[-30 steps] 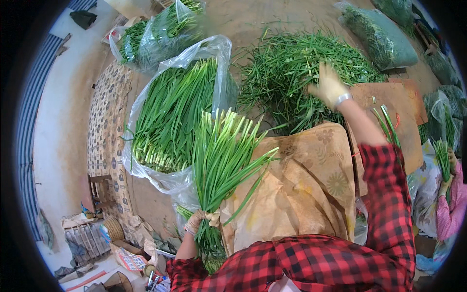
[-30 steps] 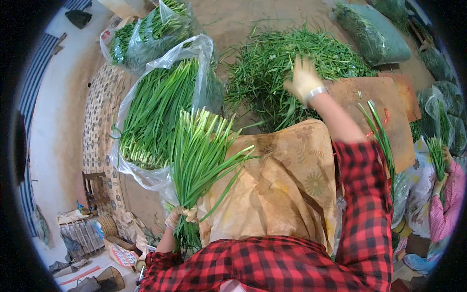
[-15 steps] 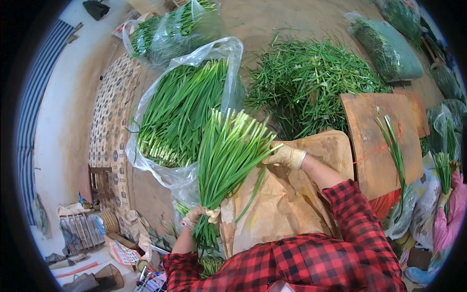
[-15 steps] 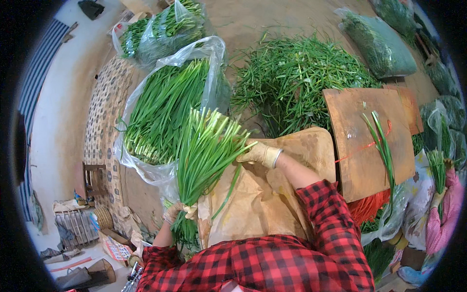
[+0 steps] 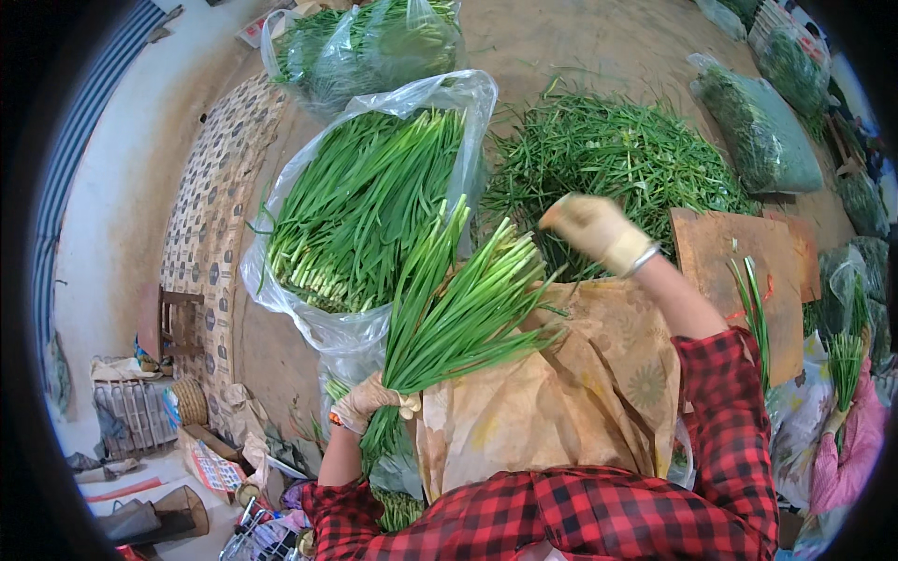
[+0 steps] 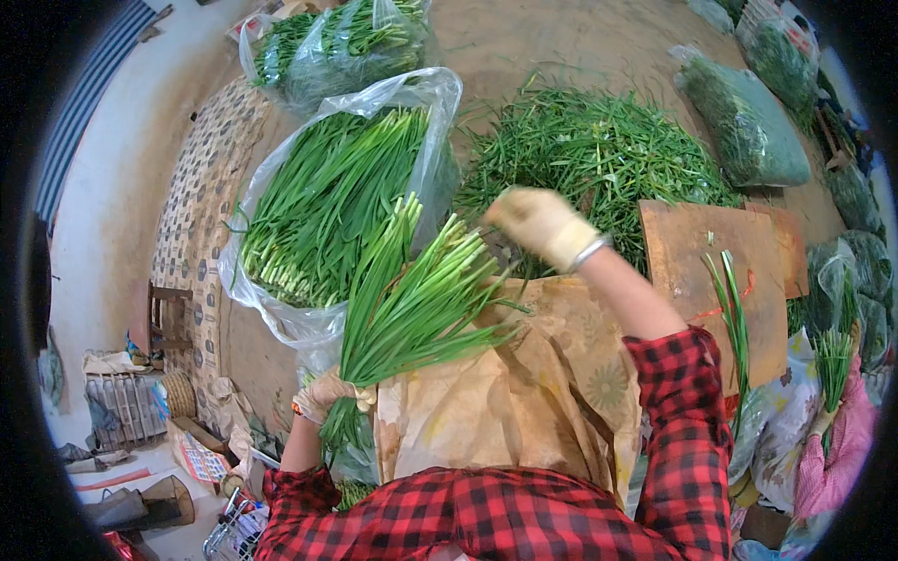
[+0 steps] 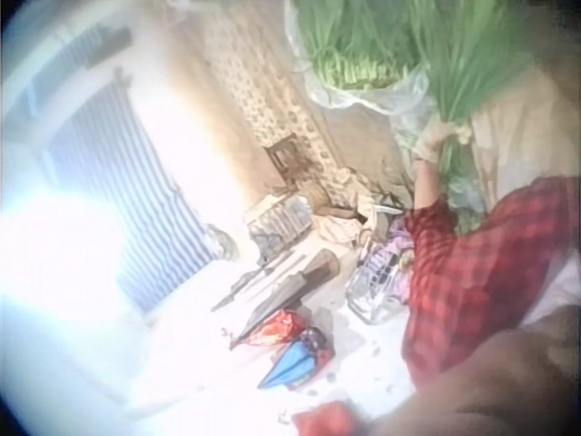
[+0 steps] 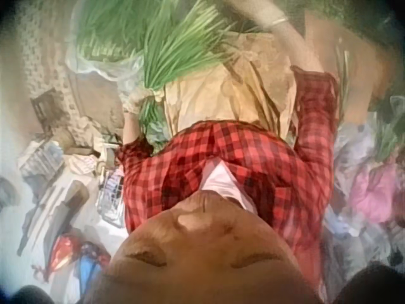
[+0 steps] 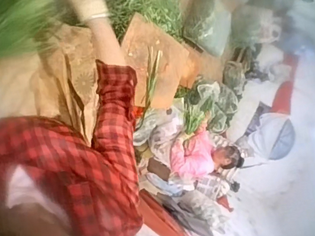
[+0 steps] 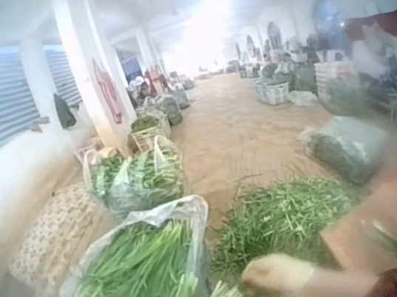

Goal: The person bundles green onions by selecting them from a large bag, aligning their ends on a board, and wrapping them with a rubber band.

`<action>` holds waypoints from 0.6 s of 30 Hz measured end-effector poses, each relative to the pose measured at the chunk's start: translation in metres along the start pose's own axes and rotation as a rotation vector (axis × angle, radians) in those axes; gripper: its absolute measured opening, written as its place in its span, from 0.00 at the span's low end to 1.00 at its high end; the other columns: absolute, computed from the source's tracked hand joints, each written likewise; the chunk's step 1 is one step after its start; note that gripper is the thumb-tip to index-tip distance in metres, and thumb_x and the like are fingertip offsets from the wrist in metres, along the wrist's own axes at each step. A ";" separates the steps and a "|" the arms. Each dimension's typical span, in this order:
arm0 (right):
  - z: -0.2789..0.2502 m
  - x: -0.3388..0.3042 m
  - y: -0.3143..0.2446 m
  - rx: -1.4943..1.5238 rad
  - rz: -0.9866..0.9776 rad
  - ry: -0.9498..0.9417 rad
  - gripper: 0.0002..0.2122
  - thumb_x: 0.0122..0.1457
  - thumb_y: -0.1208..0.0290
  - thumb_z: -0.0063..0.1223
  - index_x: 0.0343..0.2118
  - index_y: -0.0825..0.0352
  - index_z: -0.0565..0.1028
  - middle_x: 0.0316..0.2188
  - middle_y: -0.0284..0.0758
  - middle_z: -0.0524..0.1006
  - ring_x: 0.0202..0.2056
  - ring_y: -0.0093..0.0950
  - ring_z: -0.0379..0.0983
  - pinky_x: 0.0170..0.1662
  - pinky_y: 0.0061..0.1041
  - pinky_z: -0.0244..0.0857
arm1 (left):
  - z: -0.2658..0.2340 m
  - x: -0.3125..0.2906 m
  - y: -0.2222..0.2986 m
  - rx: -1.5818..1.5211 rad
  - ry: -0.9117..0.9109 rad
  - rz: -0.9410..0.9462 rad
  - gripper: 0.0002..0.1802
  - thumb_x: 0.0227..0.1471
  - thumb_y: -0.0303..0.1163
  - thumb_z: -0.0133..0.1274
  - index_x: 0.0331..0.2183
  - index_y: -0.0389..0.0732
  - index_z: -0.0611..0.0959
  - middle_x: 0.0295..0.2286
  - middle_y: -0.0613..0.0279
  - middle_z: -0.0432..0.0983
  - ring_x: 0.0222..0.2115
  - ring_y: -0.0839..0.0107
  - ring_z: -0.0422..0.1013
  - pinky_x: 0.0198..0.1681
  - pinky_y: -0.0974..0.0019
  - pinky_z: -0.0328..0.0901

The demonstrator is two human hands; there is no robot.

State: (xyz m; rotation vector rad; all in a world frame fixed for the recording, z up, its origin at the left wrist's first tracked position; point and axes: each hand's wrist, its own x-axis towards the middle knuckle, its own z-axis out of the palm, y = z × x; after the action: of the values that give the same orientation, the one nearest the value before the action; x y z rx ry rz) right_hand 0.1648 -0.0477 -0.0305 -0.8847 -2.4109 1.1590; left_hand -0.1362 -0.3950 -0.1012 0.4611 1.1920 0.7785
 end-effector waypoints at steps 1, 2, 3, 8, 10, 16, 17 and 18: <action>0.009 0.003 -0.021 -0.138 0.113 -0.164 0.16 0.56 0.56 0.48 0.38 0.63 0.76 0.35 0.41 0.77 0.39 0.36 0.74 0.44 0.29 0.67 | 0.005 -0.001 0.005 0.000 0.008 -0.018 0.17 0.39 0.21 0.62 0.36 0.37 0.79 0.30 0.64 0.76 0.30 0.73 0.72 0.33 0.66 0.70; 0.022 0.006 -0.025 -0.152 0.170 -0.209 0.23 0.53 0.50 0.50 0.38 0.69 0.75 0.37 0.46 0.76 0.39 0.40 0.74 0.45 0.31 0.66 | 0.007 -0.001 0.010 0.005 0.016 -0.030 0.17 0.39 0.20 0.62 0.37 0.37 0.79 0.30 0.64 0.76 0.30 0.73 0.72 0.33 0.66 0.70; 0.032 0.012 -0.025 -0.194 0.217 -0.279 0.26 0.51 0.49 0.51 0.38 0.73 0.75 0.36 0.49 0.76 0.39 0.43 0.73 0.44 0.33 0.66 | 0.008 0.002 0.011 0.053 0.032 -0.044 0.17 0.39 0.19 0.61 0.37 0.37 0.79 0.31 0.64 0.76 0.30 0.74 0.72 0.34 0.67 0.69; 0.075 0.022 -0.018 -0.149 0.200 -0.197 0.18 0.53 0.56 0.48 0.29 0.69 0.77 0.24 0.46 0.77 0.27 0.40 0.75 0.33 0.33 0.68 | 0.010 -0.003 0.012 0.227 0.081 0.068 0.19 0.38 0.15 0.57 0.38 0.36 0.78 0.32 0.66 0.76 0.32 0.76 0.71 0.36 0.69 0.68; 0.068 0.018 -0.015 0.347 0.439 -0.236 0.15 0.55 0.59 0.48 0.27 0.67 0.77 0.19 0.39 0.74 0.18 0.31 0.69 0.24 0.29 0.64 | 0.011 -0.004 0.014 0.210 0.070 0.032 0.20 0.38 0.15 0.57 0.39 0.36 0.78 0.33 0.66 0.76 0.33 0.76 0.70 0.37 0.70 0.67; 0.006 0.013 -0.015 1.340 0.551 -0.006 0.07 0.59 0.66 0.46 0.26 0.61 0.70 0.11 0.21 0.59 0.09 0.13 0.50 0.09 0.13 0.40 | -0.006 -0.001 -0.007 0.120 0.027 -0.024 0.22 0.39 0.17 0.53 0.42 0.37 0.77 0.34 0.66 0.75 0.34 0.77 0.70 0.38 0.72 0.66; -0.004 0.014 -0.018 1.477 0.546 0.247 0.07 0.58 0.67 0.46 0.26 0.61 0.70 0.11 0.20 0.60 0.10 0.11 0.51 0.09 0.13 0.41 | -0.008 -0.001 -0.011 0.094 0.025 -0.028 0.22 0.39 0.17 0.53 0.42 0.37 0.77 0.34 0.66 0.75 0.34 0.77 0.69 0.38 0.72 0.66; -0.012 0.015 0.003 1.552 0.326 0.159 0.06 0.58 0.67 0.46 0.27 0.62 0.70 0.12 0.20 0.60 0.10 0.11 0.52 0.09 0.12 0.42 | -0.010 -0.001 -0.014 0.067 0.023 -0.031 0.22 0.39 0.18 0.52 0.42 0.37 0.77 0.35 0.66 0.75 0.34 0.78 0.69 0.38 0.72 0.66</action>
State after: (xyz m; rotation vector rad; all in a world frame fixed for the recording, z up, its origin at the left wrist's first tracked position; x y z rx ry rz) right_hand 0.1604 -0.0295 -0.0251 -0.6719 -0.6549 2.2848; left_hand -0.1414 -0.4056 -0.1134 0.4885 1.2469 0.7205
